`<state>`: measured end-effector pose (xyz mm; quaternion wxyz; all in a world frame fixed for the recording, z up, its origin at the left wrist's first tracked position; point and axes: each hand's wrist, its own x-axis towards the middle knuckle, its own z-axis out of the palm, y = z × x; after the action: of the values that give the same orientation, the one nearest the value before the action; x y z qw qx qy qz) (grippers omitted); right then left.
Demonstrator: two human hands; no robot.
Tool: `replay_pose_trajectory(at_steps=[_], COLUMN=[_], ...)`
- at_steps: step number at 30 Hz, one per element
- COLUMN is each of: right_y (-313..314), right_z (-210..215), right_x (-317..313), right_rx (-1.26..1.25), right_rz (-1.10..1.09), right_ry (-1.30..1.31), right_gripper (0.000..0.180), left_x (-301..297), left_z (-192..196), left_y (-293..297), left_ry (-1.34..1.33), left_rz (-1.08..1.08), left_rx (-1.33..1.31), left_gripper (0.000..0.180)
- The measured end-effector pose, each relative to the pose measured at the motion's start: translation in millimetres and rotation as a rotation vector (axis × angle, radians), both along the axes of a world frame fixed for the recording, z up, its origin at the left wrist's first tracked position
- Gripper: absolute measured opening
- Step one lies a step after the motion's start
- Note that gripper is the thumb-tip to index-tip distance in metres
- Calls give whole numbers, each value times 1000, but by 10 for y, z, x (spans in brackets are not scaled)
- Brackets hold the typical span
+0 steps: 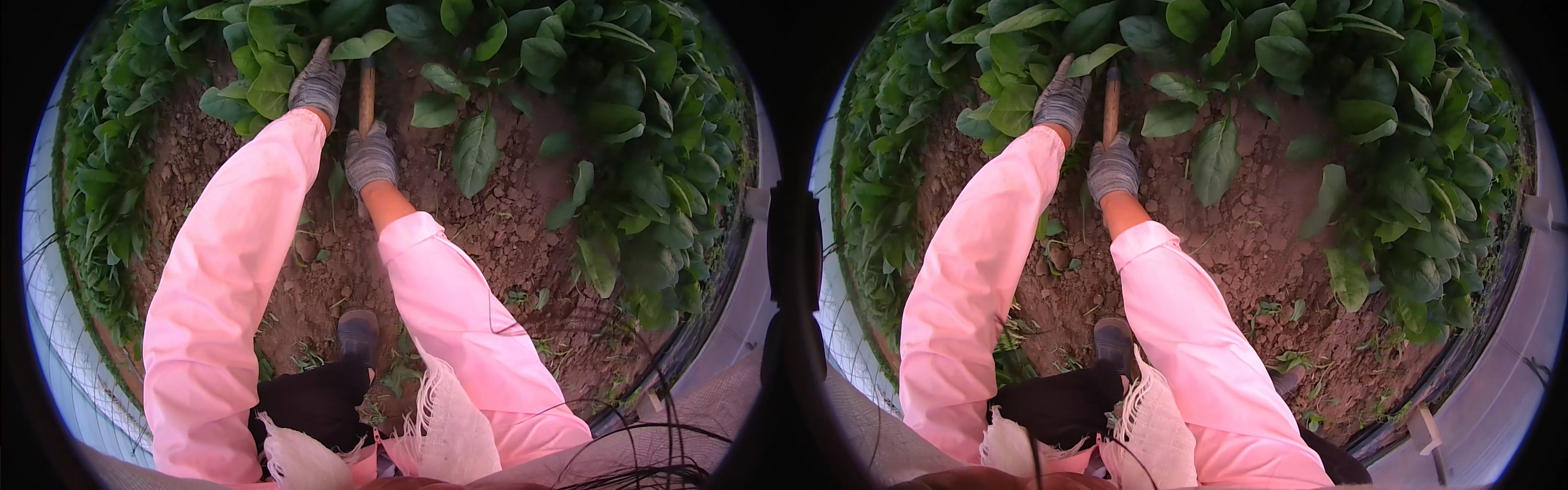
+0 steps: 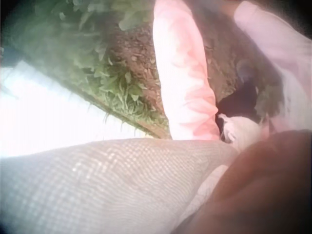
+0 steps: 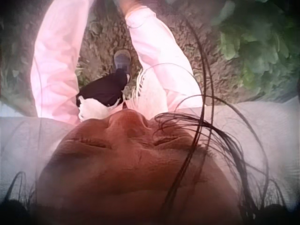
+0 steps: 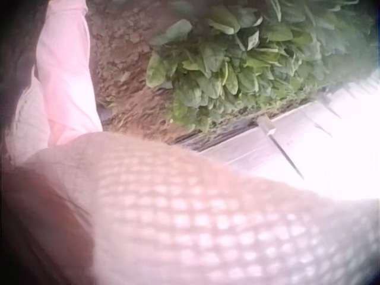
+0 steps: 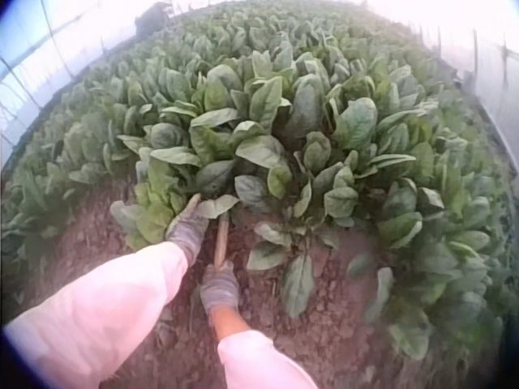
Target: The person uses a small hand hoe to cut the base of leafy green plants in a greenhouse. They pull the plants from the soil, gather them into bunches, and place them on the ground in rows.
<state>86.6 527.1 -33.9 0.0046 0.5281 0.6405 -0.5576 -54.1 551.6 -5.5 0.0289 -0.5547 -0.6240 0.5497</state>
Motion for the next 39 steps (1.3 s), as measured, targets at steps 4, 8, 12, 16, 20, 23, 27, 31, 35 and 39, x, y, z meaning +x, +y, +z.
replay_pose_trajectory(at_steps=[4, 8, 12, 16, 20, 23, 27, 31, 35, 39], right_y=[-129, -358, -586, -316, -270, -444, -411, -290, -147, -455], right_z=[-122, -95, -80, -150, -63, -165, -64, -62, 44, -153], right_x=[180, 589, 739, 501, 347, 363, 268, 306, 734, 1267], right_rx=[13, -32, 165, -148, -313, -129, -130, -102, -67, 4], right_rz=[-36, -35, -171, -267, -252, -81, -152, 12, 121, -36], right_ry=[128, 57, 146, 347, 258, 107, 90, 15, -43, 105], right_gripper=[38, 39, 36, 34, 31, 33, 34, 36, 31, 28], left_x=[-13, -6, -36, -45, -128, -101, -131, -54, -109, -135], left_z=[-50, 1, 55, 82, -35, -67, -28, 54, 96, 240], left_y=[-157, -100, -292, -326, -364, -279, -296, -344, -495, -610], left_ry=[9, -33, -73, -150, -152, -118, -137, -165, -246, -265], left_rz=[-153, 87, 20, 93, 100, 142, 201, 138, 159, 149], left_rx=[267, 37, 231, 269, 361, 319, 272, 295, 315, 310], left_gripper=[52, 40, 34, 38, 39, 37, 33, 31, 31, 34])
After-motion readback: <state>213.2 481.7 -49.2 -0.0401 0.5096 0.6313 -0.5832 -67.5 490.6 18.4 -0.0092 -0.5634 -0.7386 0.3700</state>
